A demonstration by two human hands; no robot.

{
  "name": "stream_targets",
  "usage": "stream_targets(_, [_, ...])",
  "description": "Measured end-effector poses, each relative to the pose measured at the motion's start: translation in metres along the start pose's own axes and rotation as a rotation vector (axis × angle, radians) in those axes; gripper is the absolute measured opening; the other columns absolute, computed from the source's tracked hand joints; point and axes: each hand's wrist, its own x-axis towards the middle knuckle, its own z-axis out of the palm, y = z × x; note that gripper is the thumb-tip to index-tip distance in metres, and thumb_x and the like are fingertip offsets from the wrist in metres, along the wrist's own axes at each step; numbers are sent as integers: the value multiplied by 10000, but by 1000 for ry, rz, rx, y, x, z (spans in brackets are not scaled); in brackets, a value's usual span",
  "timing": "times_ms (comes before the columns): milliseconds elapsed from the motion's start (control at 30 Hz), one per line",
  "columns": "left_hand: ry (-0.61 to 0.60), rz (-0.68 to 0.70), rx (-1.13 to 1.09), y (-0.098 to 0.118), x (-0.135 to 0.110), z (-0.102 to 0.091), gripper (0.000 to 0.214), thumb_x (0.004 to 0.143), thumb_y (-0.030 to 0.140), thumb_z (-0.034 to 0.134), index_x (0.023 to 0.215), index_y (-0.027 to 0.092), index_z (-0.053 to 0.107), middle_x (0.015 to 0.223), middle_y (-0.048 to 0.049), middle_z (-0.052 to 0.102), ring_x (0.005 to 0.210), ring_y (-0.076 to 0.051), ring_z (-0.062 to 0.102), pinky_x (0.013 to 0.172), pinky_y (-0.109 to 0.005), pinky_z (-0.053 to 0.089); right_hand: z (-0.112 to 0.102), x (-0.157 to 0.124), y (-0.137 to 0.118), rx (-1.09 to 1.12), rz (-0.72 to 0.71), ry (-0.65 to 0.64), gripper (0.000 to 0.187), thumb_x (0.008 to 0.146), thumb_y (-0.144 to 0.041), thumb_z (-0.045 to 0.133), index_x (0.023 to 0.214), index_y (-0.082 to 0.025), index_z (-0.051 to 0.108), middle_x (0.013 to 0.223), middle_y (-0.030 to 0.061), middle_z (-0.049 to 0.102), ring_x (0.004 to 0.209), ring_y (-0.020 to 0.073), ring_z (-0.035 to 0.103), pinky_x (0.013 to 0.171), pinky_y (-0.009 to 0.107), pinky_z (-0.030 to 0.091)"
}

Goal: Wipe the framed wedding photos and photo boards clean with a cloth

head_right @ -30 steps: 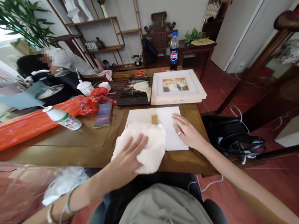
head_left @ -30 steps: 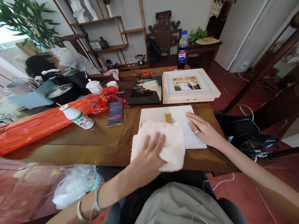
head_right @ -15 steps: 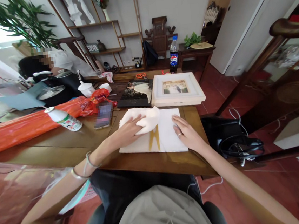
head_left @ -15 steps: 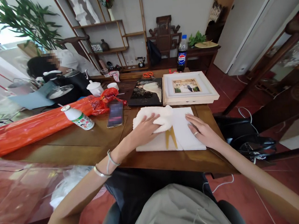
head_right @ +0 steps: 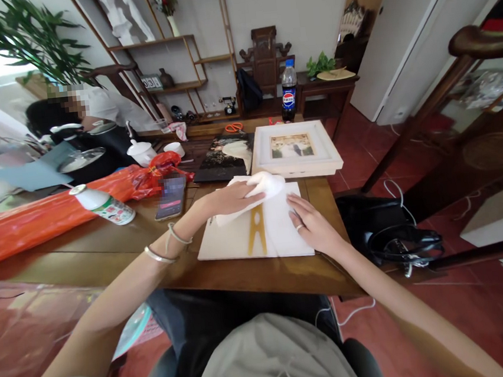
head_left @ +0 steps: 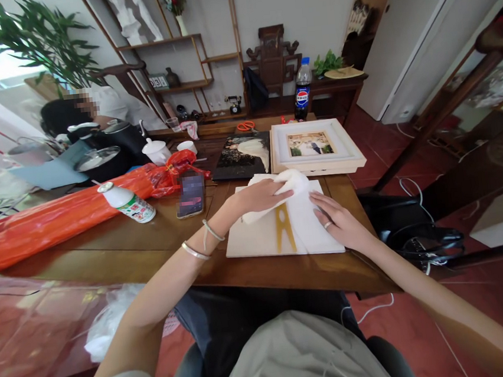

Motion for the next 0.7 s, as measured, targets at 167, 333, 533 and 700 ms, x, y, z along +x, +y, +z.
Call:
stream_targets(167, [-31,-127,-21,-22,-29,-10,656,970,587,218,1318,95,478,1328,-178,554,1223,-296,520,1002,-373,389,1,0,-1,-1,-3,3,453,973,-328,378,1379,-151,475,1463,147,452,1392,260,375,1159,498,326])
stream_targets(333, [-63,-174,-28,-27,-38,-15,727,938,658,186,1273,106,519,1285,-162,586,1189,-292,544,983,-342,398,1,0,-1,-5,-8,-1,465,973,-325,374,1376,-116,472,1461,171,446,1396,255,369,1164,483,320])
stream_targets(533, [-97,7,3,3,13,-10,697,958,596,176,1268,81,529,1271,-181,583,1177,-282,531,995,-360,383,0,1,-2,3,0,-2,462,971,-341,377,1381,-150,471,1461,150,450,1387,262,381,1158,490,326])
stream_targets(700, [-117,72,5,37,52,-15,621,973,535,217,1319,104,501,1243,-154,607,1050,-241,594,892,-318,439,2,-1,2,1,-9,16,452,965,-355,383,1376,-191,477,1417,132,493,1349,284,426,1126,513,367])
